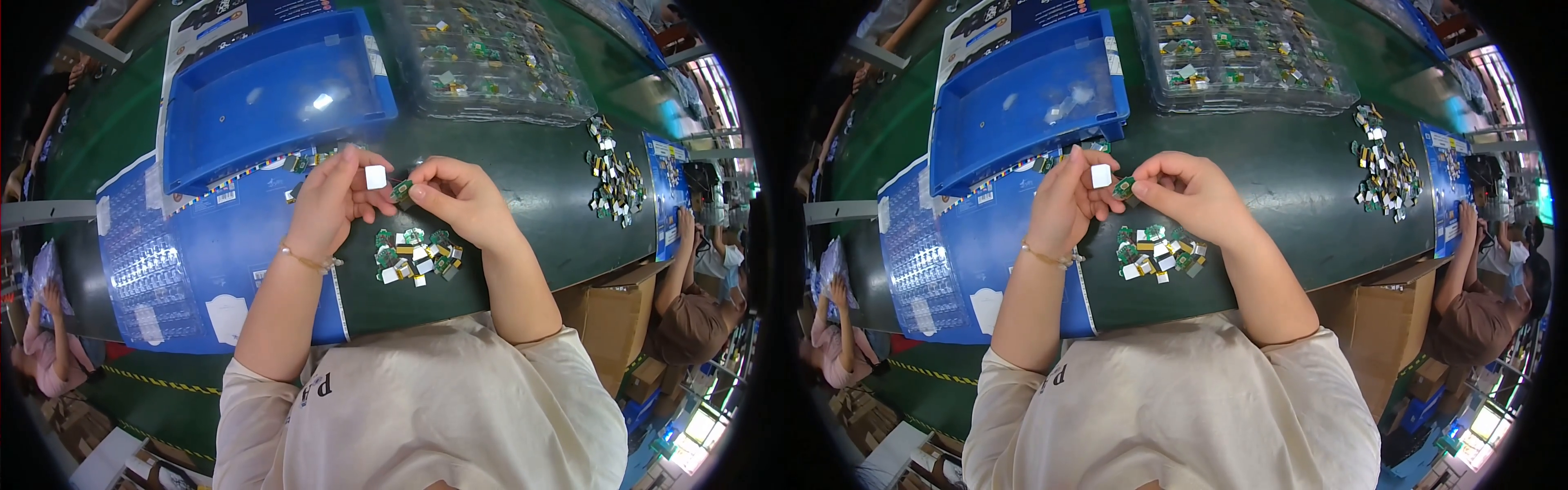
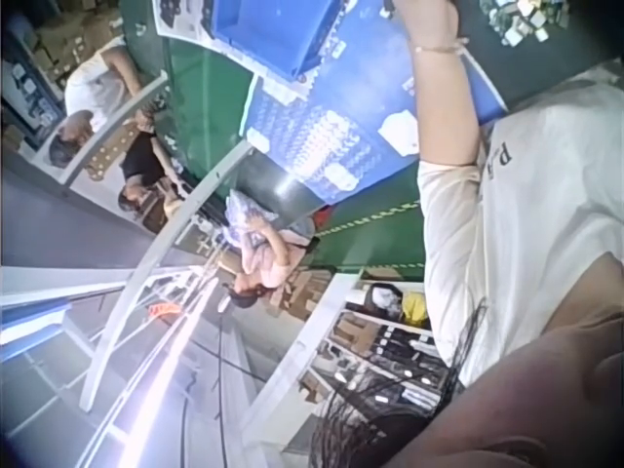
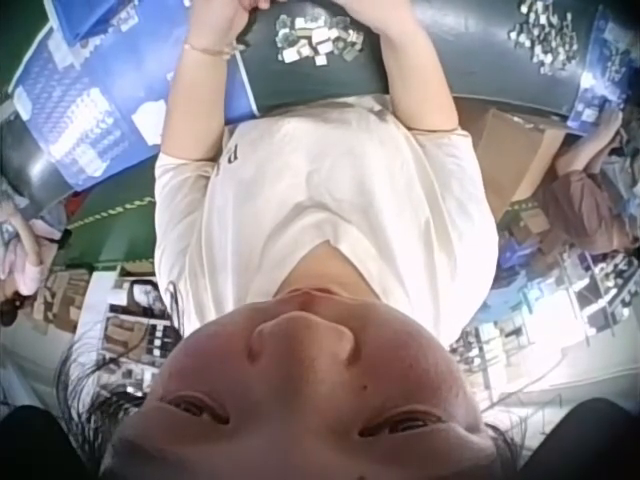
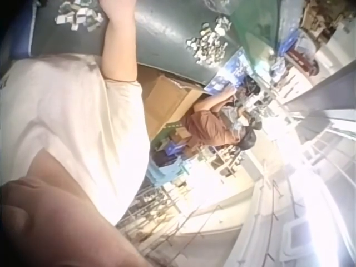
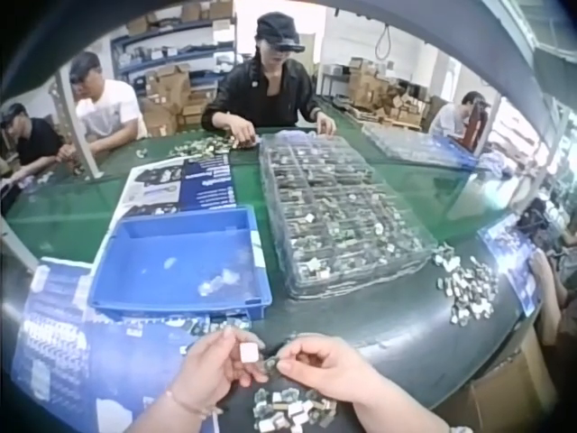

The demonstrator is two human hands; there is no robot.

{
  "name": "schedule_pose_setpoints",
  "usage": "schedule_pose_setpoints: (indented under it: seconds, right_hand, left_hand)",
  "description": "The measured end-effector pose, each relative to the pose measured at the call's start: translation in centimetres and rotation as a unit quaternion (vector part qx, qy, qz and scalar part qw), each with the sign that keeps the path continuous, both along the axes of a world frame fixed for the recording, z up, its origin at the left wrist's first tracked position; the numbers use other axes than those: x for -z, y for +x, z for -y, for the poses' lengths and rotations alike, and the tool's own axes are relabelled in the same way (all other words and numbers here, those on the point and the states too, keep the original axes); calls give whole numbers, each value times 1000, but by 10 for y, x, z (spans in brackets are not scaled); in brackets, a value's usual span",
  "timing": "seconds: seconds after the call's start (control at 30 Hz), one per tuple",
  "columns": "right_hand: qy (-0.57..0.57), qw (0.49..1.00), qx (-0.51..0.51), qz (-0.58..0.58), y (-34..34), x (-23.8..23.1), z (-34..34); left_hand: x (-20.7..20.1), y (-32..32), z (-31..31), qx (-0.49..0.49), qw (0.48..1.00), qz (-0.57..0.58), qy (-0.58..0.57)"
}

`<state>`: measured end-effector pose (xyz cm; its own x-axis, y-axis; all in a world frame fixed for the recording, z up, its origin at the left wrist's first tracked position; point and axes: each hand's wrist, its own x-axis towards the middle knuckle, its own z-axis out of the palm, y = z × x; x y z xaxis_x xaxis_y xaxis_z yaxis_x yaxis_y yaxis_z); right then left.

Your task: Assembling small white electronic components onto green circuit boards.

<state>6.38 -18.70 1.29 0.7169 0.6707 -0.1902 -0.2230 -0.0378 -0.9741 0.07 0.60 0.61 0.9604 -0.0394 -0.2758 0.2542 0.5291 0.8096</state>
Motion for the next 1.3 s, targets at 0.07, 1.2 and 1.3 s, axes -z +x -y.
schedule_pose_setpoints:
  seconds: [0.07,1.2,1.3]
  right_hand:
    - [-18,998,-9,51,0,0,0]
    - [65,997,38,-22,-3,6,-8]
    - [60,995,72,-15,-5,6,-12]
  left_hand:
    - [3,1,-5,26,1000,-9,-9]
    - [8,0,-1,81,995,37,31]
    - [11,0,3,64,997,38,22]
